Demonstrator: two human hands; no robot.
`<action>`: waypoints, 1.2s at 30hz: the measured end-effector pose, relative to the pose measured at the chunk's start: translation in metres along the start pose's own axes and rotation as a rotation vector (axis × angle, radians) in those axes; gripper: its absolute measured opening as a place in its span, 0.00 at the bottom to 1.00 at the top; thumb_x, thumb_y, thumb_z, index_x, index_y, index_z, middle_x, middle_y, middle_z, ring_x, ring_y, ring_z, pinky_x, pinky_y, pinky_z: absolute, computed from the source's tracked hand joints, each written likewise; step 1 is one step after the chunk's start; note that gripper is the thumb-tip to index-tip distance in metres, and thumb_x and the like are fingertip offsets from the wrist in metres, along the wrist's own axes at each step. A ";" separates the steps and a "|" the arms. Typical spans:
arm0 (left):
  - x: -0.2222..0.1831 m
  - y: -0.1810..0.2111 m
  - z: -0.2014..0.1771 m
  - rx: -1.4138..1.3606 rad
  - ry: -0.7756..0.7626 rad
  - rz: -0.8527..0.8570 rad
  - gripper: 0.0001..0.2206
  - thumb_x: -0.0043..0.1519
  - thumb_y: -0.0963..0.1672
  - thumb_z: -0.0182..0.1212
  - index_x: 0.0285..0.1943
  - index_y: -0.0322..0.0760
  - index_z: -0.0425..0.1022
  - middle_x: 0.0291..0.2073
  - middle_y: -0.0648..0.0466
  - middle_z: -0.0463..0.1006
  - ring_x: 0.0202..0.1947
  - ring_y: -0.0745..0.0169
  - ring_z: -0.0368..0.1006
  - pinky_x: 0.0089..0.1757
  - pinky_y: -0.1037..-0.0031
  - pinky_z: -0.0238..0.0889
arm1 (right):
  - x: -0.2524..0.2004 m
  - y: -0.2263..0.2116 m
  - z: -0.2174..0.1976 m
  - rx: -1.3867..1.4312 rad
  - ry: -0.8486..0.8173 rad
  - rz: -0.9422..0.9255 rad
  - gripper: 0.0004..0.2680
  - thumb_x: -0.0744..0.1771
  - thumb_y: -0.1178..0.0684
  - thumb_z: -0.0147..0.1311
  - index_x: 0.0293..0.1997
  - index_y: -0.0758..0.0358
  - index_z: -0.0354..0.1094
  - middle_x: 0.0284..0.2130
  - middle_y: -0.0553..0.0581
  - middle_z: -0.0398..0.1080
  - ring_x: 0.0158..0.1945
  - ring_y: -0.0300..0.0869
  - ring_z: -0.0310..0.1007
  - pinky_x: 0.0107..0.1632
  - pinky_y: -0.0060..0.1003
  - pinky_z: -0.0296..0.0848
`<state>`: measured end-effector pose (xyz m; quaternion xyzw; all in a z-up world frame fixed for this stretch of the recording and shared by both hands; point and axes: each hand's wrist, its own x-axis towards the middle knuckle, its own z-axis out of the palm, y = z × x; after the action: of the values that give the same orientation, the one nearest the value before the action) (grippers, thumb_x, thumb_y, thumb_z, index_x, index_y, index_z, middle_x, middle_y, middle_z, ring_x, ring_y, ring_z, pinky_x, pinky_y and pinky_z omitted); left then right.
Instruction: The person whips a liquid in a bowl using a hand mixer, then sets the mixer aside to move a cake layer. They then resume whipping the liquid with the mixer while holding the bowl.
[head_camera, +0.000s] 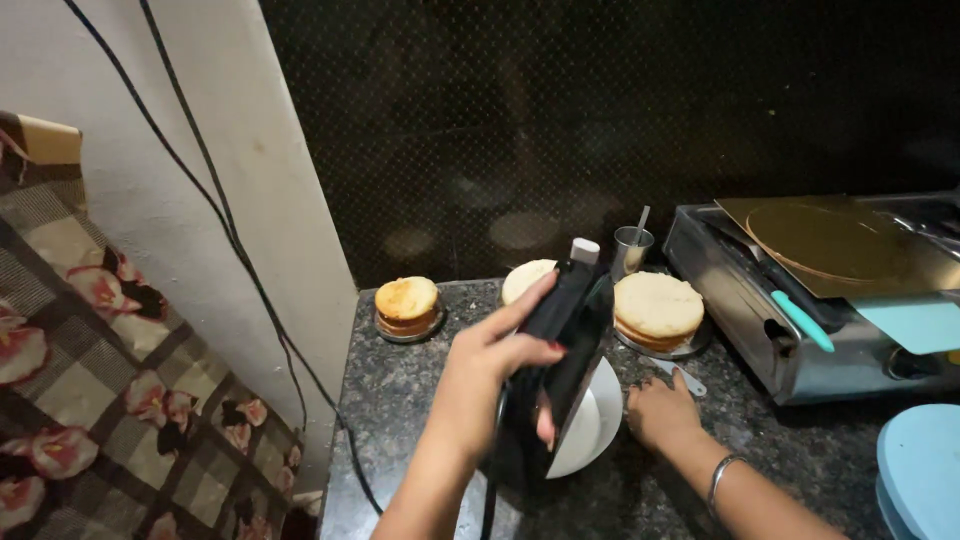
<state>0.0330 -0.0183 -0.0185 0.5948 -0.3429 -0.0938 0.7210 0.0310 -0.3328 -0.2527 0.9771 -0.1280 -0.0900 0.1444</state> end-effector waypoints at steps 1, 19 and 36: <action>-0.006 0.003 -0.003 0.000 0.001 -0.003 0.18 0.51 0.41 0.59 0.47 0.22 0.81 0.66 0.48 0.78 0.50 0.64 0.77 0.51 0.78 0.66 | 0.003 0.000 0.005 0.000 -0.003 -0.002 0.14 0.69 0.52 0.40 0.60 0.59 0.67 0.59 0.61 0.68 0.67 0.47 0.64 0.74 0.61 0.46; 0.005 -0.012 -0.007 -0.018 0.009 0.117 0.16 0.52 0.39 0.60 0.48 0.21 0.82 0.68 0.47 0.75 0.55 0.66 0.77 0.54 0.79 0.66 | -0.006 -0.020 0.018 -0.203 0.173 -0.047 0.13 0.69 0.52 0.42 0.55 0.66 0.68 0.45 0.58 0.76 0.55 0.47 0.72 0.69 0.57 0.55; 0.019 -0.021 -0.025 -0.025 0.023 0.151 0.19 0.54 0.40 0.59 0.53 0.20 0.80 0.67 0.44 0.76 0.54 0.62 0.77 0.54 0.77 0.66 | -0.001 -0.022 0.029 -0.218 0.276 -0.035 0.14 0.67 0.53 0.43 0.53 0.70 0.68 0.42 0.61 0.76 0.51 0.49 0.72 0.66 0.51 0.59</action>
<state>0.0683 -0.0153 -0.0322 0.5590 -0.3775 -0.0368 0.7373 0.0288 -0.3192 -0.2864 0.9607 -0.0796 0.0292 0.2644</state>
